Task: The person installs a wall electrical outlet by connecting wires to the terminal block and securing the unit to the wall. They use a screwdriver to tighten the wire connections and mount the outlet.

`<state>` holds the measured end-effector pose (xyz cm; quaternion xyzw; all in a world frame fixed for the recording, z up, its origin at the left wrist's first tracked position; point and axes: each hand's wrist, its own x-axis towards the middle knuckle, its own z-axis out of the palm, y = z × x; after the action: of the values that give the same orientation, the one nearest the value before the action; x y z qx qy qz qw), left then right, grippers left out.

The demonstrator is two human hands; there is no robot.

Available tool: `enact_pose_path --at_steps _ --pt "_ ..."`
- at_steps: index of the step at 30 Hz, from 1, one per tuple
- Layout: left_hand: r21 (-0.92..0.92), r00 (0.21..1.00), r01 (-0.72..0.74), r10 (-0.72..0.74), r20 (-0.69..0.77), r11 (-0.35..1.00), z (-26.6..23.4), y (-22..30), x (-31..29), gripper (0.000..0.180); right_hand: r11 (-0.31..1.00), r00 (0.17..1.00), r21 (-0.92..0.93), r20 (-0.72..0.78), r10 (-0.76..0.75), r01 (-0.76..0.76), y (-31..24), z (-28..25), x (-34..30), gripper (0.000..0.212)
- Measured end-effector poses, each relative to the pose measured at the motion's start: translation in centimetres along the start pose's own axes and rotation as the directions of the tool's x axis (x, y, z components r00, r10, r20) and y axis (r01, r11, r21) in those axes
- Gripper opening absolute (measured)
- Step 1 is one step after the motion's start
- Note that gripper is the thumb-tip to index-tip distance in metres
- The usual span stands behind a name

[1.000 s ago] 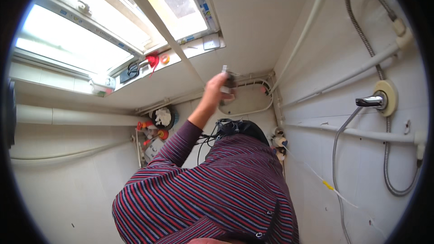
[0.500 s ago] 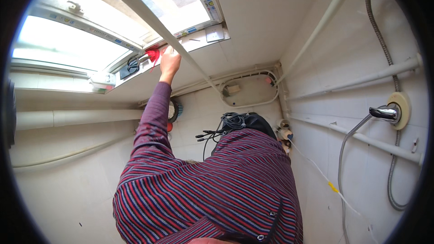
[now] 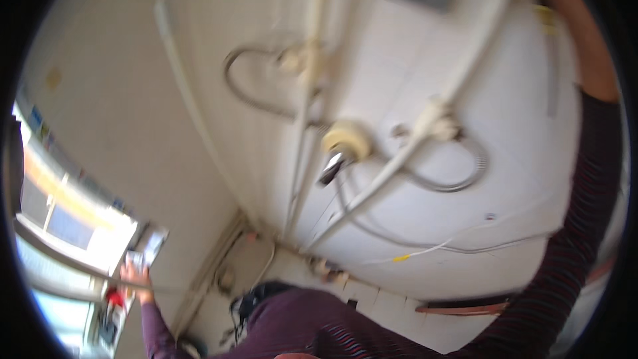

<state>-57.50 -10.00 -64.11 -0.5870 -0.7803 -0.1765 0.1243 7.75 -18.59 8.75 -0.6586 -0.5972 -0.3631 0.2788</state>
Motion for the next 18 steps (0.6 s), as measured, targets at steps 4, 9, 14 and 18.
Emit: enact_pose_path --at_steps 4,9,14,18 --pt "-0.006 0.974 0.208 -0.207 0.091 0.978 -3.9 0.5 -3.2 0.098 0.995 0.995 0.005 0.009 0.095 -0.095 -0.1 -1.0 2.0 0.024" --pt "-0.033 0.985 0.160 -0.157 0.075 0.987 -1.5 1.2 -1.4 0.105 0.998 0.998 -0.021 -0.038 0.059 -0.060 2.2 -2.0 1.7 0.022" --pt "-0.221 0.931 0.120 -0.187 -0.313 0.968 -2.0 -2.7 -3.3 0.060 0.989 0.987 0.024 -0.061 0.150 -0.149 0.7 -0.9 1.2 0.023" --pt "-0.317 0.766 0.039 -0.232 -0.600 0.948 -5.7 1.5 -4.9 0.043 0.983 0.989 -0.168 -0.138 0.047 -0.070 9.8 1.3 4.5 0.024"
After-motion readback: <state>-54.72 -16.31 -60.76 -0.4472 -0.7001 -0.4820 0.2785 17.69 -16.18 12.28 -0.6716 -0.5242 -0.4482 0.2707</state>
